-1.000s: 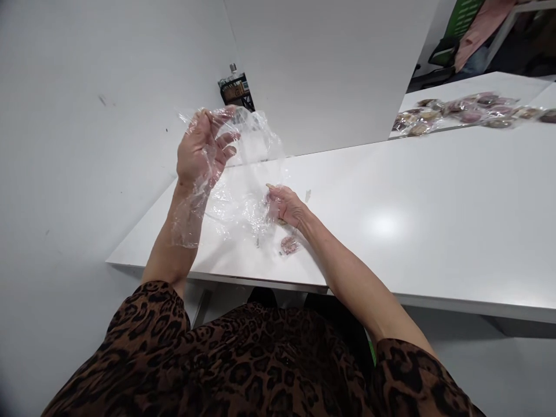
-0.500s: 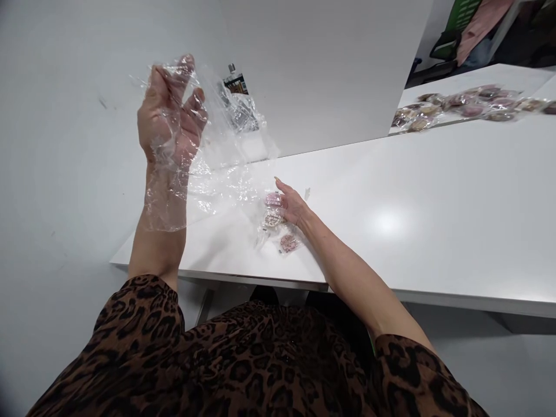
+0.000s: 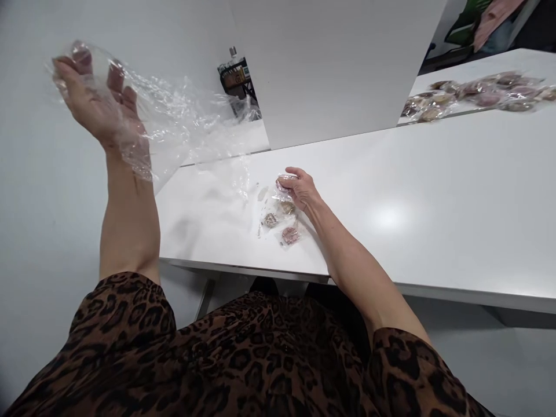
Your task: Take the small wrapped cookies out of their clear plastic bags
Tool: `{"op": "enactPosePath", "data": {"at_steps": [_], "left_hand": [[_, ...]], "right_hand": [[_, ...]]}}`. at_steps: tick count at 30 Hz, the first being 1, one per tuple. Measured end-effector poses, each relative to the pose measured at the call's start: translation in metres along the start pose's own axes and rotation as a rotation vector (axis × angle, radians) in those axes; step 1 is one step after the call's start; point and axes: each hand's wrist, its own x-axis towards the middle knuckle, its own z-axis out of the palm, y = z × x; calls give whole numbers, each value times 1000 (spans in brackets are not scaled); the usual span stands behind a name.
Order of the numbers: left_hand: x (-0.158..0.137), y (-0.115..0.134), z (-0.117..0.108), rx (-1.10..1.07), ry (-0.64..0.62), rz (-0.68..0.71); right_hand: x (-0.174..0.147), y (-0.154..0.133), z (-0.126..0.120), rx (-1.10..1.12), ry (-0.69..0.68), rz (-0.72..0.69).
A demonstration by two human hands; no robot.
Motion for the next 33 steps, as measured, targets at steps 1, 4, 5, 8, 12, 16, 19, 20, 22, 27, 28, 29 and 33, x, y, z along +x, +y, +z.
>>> {"op": "enactPosePath", "data": {"at_steps": [1,4,5,8,12,16,19,20,22,27,28,29,33], "left_hand": [[7,-6,-13,32,25,17],[29,-27,-54,118,123,-3],[36,-34,-68,130,164,-31],[50,-60,-103,118,286,-139],[40,-99,-137,128,406,-381],[-3,-129,-162,372,209,-684],[-35,-140,-173,586,-52,-787],[-42,-143,-174,635,-126,-808],[-50,-149,-173,681,-219,-866],[-41,-178,-146,491,-177,-1001],[-36,-186,-138,468,-140,-969],[-30,-194,-131,466,-104,-922],[-18,-220,-114,584,-77,-699]], "right_hand": [[1,-1,-1,4,10,-15],[0,-2,-2,-14,-8,-36],[-1,-2,-2,-29,-28,-38],[-4,-1,-3,-80,-82,-38],[-3,-3,-7,-158,-74,-50],[4,-9,-16,-187,-44,-101],[7,-12,-21,-205,-17,-130],[7,-13,-23,-215,-12,-133],[7,-13,-25,-239,-12,-140],[4,-11,-24,-268,-10,-139],[3,-10,-23,-273,-7,-130],[3,-9,-23,-279,-5,-121],[3,-10,-23,-288,-2,-122]]}}
